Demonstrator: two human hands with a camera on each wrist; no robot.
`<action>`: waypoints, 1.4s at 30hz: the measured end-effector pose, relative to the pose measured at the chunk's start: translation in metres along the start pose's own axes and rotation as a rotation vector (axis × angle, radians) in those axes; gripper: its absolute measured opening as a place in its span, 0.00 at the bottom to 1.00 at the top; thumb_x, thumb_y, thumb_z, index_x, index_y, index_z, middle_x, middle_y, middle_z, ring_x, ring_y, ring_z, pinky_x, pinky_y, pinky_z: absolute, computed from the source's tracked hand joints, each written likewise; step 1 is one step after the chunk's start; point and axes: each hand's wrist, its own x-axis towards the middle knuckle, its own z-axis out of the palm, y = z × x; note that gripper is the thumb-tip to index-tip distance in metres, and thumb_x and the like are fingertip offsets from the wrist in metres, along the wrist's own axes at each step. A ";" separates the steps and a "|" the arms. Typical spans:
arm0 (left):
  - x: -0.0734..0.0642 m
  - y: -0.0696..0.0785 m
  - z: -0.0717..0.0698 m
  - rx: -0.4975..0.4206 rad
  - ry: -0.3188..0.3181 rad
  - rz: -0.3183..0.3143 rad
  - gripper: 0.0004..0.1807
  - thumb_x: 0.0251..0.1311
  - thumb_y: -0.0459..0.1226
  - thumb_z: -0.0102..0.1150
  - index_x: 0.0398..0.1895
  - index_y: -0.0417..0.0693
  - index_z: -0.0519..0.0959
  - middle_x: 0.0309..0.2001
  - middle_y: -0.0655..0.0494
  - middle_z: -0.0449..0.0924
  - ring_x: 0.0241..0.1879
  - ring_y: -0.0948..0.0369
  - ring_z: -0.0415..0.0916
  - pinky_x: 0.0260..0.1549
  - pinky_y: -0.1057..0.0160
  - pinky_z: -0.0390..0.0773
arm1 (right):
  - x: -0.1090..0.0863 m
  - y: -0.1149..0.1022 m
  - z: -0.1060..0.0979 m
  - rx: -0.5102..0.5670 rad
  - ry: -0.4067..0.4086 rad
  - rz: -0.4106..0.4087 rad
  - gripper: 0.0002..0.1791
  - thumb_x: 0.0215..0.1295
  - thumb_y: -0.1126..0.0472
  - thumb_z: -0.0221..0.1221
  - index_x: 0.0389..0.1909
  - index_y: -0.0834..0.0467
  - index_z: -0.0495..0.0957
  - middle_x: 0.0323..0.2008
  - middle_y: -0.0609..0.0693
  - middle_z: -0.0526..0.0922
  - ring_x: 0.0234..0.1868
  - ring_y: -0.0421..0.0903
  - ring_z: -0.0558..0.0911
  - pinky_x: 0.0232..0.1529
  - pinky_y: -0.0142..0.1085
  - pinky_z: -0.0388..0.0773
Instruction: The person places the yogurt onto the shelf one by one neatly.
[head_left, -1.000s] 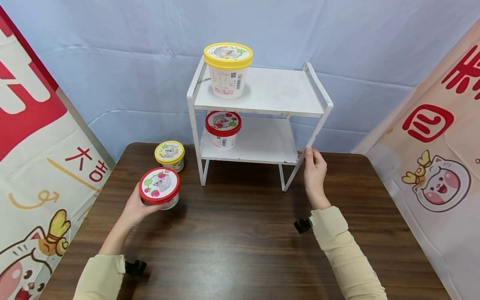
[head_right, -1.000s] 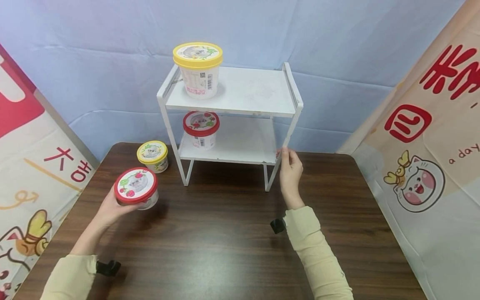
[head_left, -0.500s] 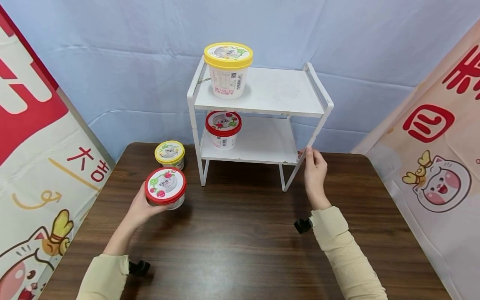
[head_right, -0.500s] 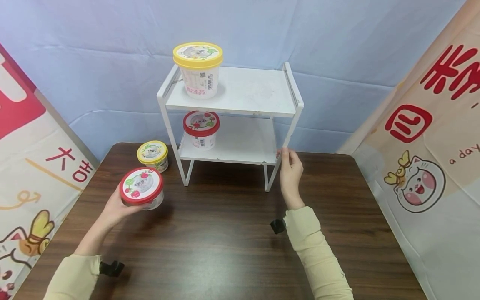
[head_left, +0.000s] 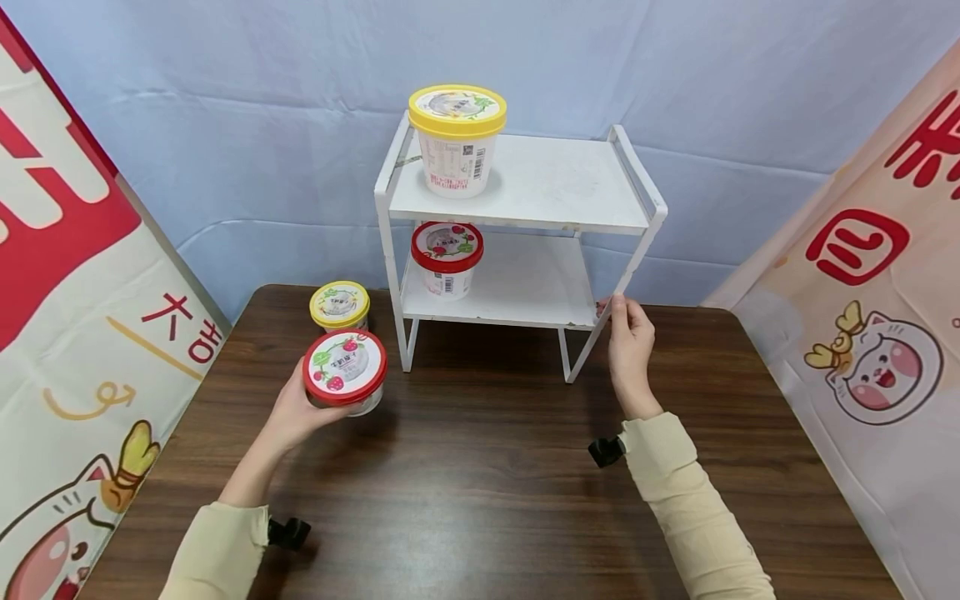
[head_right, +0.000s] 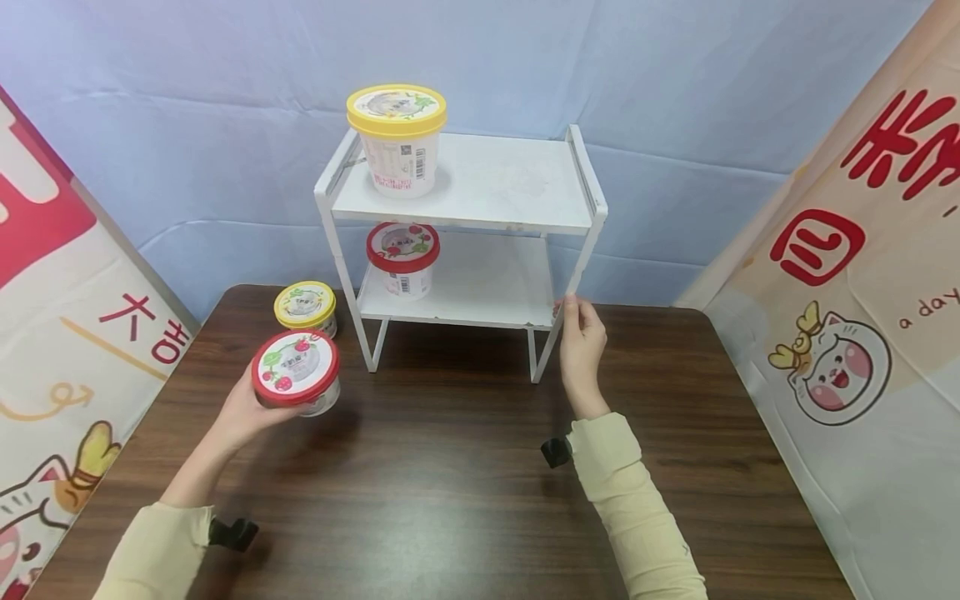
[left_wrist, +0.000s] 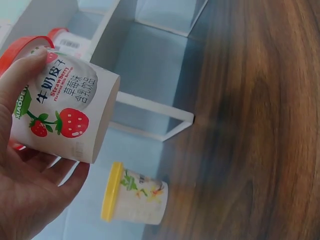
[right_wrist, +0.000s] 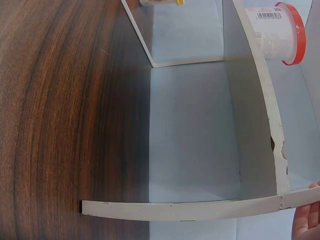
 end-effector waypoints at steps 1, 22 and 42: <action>0.000 0.001 0.001 0.000 -0.002 -0.003 0.53 0.40 0.38 0.72 0.67 0.40 0.48 0.61 0.40 0.59 0.59 0.46 0.57 0.54 0.38 0.61 | 0.000 0.000 0.000 -0.001 -0.001 0.000 0.12 0.70 0.59 0.47 0.30 0.58 0.76 0.36 0.73 0.73 0.35 0.43 0.73 0.38 0.28 0.68; 0.005 0.025 0.028 -0.047 -0.028 0.049 0.51 0.38 0.38 0.74 0.65 0.44 0.53 0.59 0.45 0.63 0.56 0.50 0.61 0.51 0.43 0.68 | -0.001 -0.001 0.000 -0.013 -0.005 -0.007 0.13 0.70 0.59 0.47 0.30 0.59 0.77 0.34 0.71 0.74 0.34 0.43 0.73 0.37 0.28 0.67; 0.007 0.043 0.044 -0.018 -0.051 0.084 0.50 0.36 0.39 0.75 0.64 0.43 0.55 0.58 0.44 0.66 0.56 0.50 0.64 0.51 0.45 0.69 | -0.002 -0.003 -0.001 -0.025 -0.009 0.009 0.14 0.70 0.58 0.46 0.31 0.60 0.76 0.37 0.71 0.74 0.37 0.45 0.73 0.39 0.28 0.68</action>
